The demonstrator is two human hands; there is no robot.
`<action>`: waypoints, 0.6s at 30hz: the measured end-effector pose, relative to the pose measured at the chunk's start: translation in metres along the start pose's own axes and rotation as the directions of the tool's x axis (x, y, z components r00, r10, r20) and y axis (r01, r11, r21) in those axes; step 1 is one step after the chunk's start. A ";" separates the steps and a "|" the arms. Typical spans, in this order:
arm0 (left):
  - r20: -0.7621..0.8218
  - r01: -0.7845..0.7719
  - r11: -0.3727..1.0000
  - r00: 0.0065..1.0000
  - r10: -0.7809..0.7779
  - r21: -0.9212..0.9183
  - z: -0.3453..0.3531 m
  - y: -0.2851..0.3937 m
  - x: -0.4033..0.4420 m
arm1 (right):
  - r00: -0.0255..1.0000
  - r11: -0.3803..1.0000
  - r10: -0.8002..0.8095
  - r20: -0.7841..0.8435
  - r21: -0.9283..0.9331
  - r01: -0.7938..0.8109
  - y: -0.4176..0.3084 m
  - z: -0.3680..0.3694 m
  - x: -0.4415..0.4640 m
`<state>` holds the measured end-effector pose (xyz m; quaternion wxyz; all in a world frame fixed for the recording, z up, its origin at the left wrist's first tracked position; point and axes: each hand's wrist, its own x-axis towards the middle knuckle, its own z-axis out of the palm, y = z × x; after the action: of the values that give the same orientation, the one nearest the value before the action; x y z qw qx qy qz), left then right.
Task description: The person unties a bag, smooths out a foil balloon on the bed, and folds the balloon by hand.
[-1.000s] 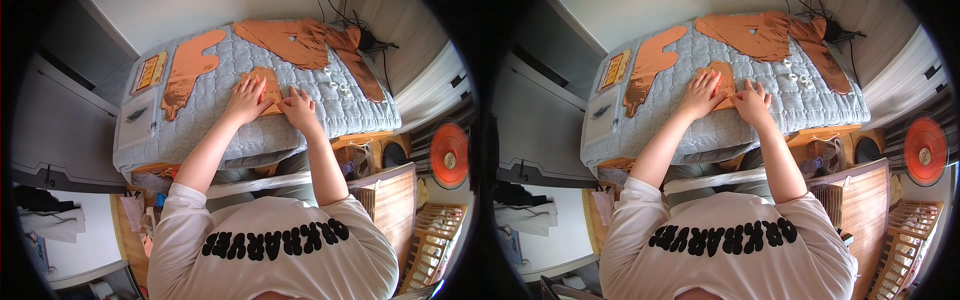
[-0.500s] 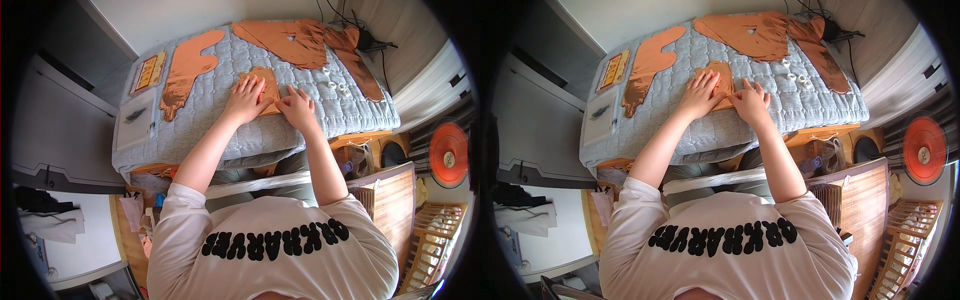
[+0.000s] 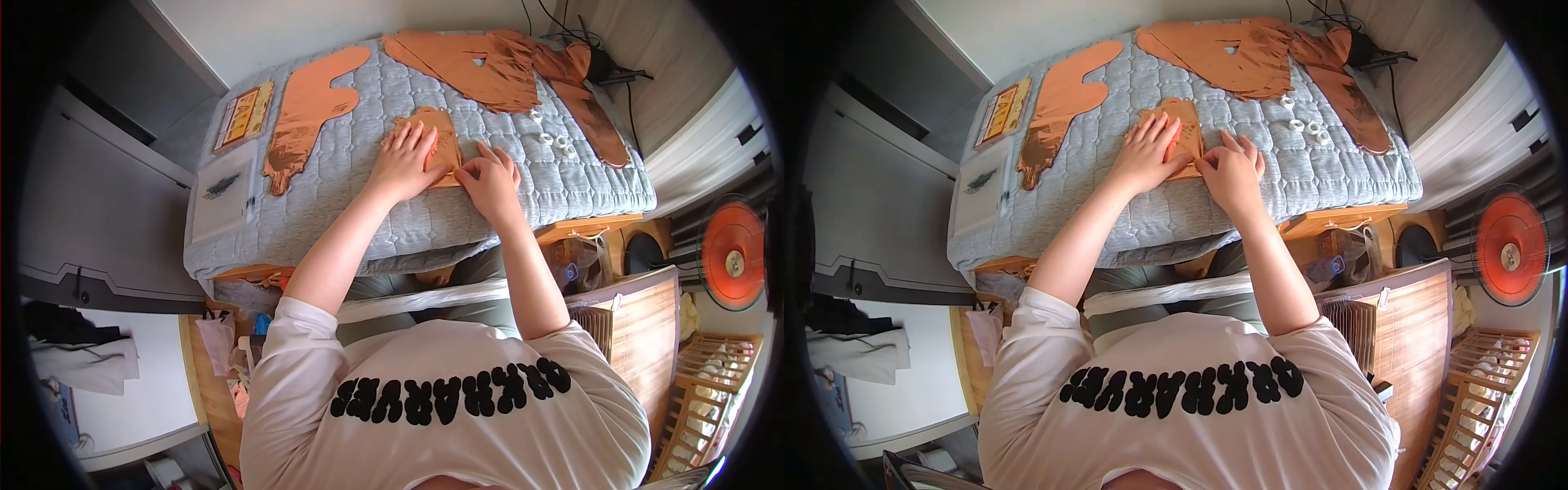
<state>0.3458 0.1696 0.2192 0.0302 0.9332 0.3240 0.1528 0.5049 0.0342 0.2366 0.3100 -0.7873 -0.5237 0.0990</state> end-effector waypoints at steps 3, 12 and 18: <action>-0.009 -0.003 1.000 1.000 0.003 0.013 0.001 0.000 0.000 | 0.992 0.998 -0.064 -0.108 -0.029 0.062 0.000 0.004 -0.006; -0.020 -0.004 1.000 1.000 0.005 0.012 0.002 0.000 -0.001 | 0.906 0.904 -0.379 -0.187 -0.282 0.321 0.007 -0.009 -0.014; -0.001 0.010 0.999 1.000 -0.010 0.036 -0.001 0.002 -0.002 | 0.820 0.773 -0.566 -0.083 -0.399 0.493 0.013 -0.024 -0.019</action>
<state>0.3456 0.1665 0.2196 0.0141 0.9318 0.3315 0.1470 0.5181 0.0046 0.2451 0.2262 -0.6555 -0.7003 -0.1692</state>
